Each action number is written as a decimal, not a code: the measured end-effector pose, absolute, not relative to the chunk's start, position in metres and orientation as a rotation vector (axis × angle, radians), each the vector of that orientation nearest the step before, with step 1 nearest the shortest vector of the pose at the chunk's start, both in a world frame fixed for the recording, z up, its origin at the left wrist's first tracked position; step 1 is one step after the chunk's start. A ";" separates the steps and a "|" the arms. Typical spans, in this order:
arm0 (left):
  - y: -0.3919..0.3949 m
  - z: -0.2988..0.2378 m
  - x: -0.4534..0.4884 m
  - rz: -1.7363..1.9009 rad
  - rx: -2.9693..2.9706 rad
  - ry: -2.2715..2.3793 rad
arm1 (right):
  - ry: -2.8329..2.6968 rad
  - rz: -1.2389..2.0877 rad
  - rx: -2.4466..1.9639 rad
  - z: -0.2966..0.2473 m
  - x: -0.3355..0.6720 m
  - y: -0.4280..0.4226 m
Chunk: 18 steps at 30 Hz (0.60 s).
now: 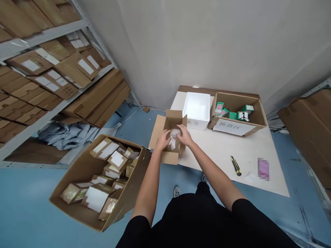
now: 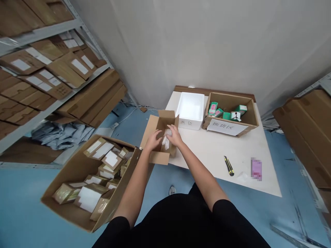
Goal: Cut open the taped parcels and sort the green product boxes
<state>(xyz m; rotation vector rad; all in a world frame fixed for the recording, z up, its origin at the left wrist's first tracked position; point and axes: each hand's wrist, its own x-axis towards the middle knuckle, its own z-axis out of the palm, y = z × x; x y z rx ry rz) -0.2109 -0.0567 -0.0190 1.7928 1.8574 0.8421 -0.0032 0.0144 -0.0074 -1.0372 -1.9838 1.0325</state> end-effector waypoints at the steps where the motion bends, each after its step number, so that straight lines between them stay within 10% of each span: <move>1: -0.075 -0.029 -0.224 0.733 1.776 1.873 | -2.029 1.050 -1.066 -0.015 -0.015 0.002; 6: -0.139 -0.068 -0.250 0.386 1.766 1.827 | -2.235 1.073 -1.391 -0.045 -0.027 -0.049; 18: -0.181 -0.060 -0.190 0.840 1.876 1.791 | -2.193 0.747 -1.416 -0.053 0.037 -0.124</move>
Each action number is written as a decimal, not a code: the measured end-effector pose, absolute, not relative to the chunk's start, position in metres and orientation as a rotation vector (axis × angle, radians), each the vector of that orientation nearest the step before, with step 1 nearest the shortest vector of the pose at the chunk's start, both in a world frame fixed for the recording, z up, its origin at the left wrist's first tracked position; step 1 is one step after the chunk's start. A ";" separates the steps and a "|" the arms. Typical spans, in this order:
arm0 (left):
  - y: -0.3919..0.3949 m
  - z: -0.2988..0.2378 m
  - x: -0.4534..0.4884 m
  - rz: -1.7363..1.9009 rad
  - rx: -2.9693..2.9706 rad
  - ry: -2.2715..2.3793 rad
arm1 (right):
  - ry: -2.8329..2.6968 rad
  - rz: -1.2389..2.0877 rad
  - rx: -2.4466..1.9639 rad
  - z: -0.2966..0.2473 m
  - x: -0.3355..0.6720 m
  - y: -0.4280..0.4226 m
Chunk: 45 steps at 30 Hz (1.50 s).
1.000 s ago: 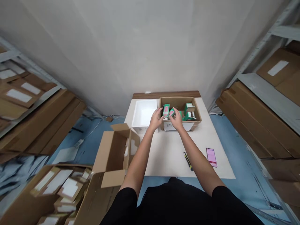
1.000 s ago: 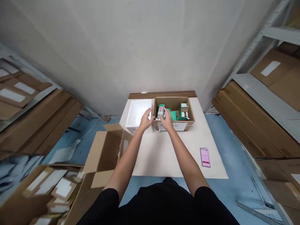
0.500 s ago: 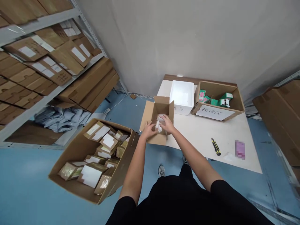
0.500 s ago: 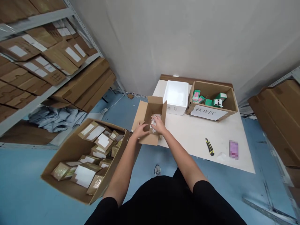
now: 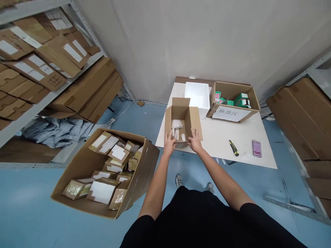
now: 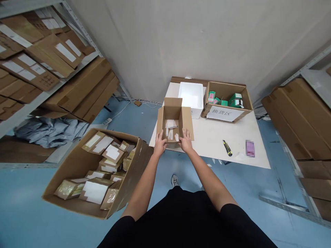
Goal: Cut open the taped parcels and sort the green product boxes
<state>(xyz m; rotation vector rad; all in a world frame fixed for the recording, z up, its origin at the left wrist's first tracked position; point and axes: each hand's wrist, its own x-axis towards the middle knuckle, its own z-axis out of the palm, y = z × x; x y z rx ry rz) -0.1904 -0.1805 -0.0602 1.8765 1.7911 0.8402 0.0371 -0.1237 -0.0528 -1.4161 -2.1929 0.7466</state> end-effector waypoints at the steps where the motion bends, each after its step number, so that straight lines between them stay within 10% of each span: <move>1: -0.181 -0.052 -0.182 0.865 1.899 1.773 | -2.174 0.722 -1.399 -0.045 0.049 -0.124; 15: -0.162 0.028 0.084 0.946 2.233 1.250 | -1.784 0.424 -1.504 0.036 0.334 -0.196; 31: -0.241 -0.025 0.492 0.472 2.320 0.453 | -1.181 0.024 -2.194 -0.021 0.655 -0.434; 45: -0.221 0.003 0.451 0.374 2.505 0.690 | -1.211 0.131 -2.283 -0.028 0.669 -0.398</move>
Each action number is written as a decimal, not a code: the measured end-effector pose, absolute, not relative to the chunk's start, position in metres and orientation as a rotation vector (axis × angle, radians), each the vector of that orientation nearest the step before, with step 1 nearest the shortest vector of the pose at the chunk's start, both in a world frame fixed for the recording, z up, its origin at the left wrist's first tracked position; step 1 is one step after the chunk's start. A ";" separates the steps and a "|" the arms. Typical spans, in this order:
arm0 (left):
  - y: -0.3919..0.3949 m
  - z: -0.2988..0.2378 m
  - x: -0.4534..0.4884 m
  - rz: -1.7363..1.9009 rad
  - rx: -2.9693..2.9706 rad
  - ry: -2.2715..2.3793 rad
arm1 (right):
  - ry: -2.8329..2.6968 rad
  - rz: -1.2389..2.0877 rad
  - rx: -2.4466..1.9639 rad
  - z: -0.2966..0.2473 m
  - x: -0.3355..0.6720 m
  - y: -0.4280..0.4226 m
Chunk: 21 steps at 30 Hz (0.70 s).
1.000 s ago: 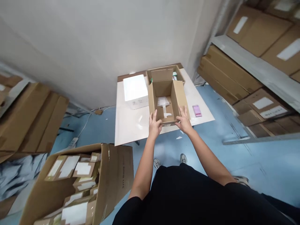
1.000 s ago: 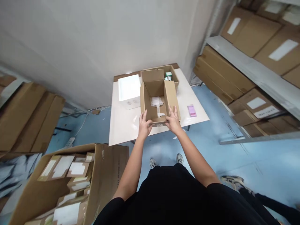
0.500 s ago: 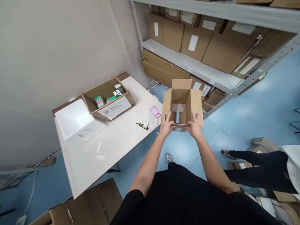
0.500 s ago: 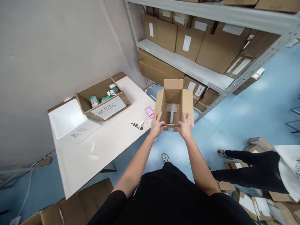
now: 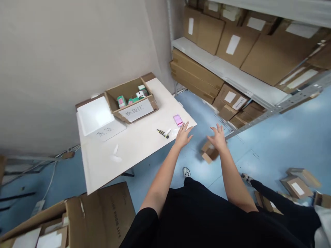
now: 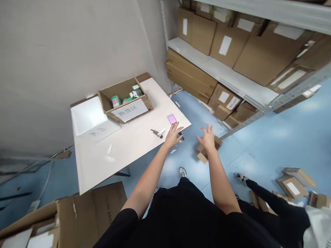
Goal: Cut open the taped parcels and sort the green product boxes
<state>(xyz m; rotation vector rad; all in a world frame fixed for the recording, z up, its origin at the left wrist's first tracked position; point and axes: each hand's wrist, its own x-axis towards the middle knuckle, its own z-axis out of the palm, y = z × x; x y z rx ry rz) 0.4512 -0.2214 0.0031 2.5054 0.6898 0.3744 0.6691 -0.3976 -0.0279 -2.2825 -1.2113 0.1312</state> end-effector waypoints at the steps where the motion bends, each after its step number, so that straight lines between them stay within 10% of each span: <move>1: -0.216 0.005 0.434 0.413 2.498 0.738 | -1.263 0.136 -2.233 -0.026 0.658 -0.380; 21: -0.284 0.019 -0.206 0.951 1.765 2.166 | -2.295 0.613 -1.033 0.004 0.012 -0.152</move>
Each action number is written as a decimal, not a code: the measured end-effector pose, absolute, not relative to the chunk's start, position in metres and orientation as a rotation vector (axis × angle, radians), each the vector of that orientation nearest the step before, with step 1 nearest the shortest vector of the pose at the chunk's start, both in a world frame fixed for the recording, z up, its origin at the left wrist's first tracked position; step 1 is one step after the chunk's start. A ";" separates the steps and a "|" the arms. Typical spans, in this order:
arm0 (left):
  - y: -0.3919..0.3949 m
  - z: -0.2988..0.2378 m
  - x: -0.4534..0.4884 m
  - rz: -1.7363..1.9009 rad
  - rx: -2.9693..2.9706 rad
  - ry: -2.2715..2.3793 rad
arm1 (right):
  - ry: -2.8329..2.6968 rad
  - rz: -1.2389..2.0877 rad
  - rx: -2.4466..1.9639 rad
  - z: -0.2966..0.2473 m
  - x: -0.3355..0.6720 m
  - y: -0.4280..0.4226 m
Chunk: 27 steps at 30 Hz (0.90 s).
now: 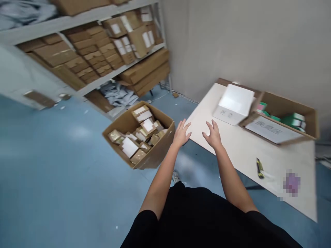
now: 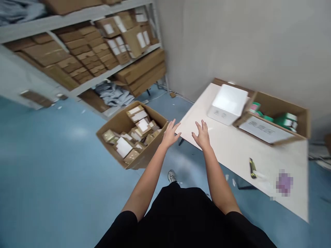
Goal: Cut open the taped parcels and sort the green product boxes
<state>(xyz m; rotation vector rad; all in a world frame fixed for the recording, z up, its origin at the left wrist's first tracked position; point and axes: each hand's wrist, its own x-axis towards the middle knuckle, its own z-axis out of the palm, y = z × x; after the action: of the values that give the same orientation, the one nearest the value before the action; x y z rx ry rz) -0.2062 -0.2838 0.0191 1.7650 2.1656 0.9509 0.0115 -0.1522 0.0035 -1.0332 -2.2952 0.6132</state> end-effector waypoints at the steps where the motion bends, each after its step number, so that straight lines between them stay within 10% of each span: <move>1: -0.300 0.019 -0.238 0.957 1.706 2.232 | -2.334 0.643 -0.958 0.002 -0.028 -0.156; 14: -0.491 -0.009 -0.463 1.086 0.712 2.824 | -2.744 0.939 -0.066 -0.021 -0.401 -0.249; 27: -0.420 -0.116 -0.537 0.984 0.264 2.692 | -3.018 1.208 -0.188 -0.158 -0.557 -0.154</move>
<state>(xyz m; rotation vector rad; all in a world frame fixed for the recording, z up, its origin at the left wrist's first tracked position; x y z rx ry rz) -0.5374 -0.4200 -0.1159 0.2635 2.6920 0.9843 -0.5573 -0.1541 -0.1577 -0.1881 -3.0177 1.2080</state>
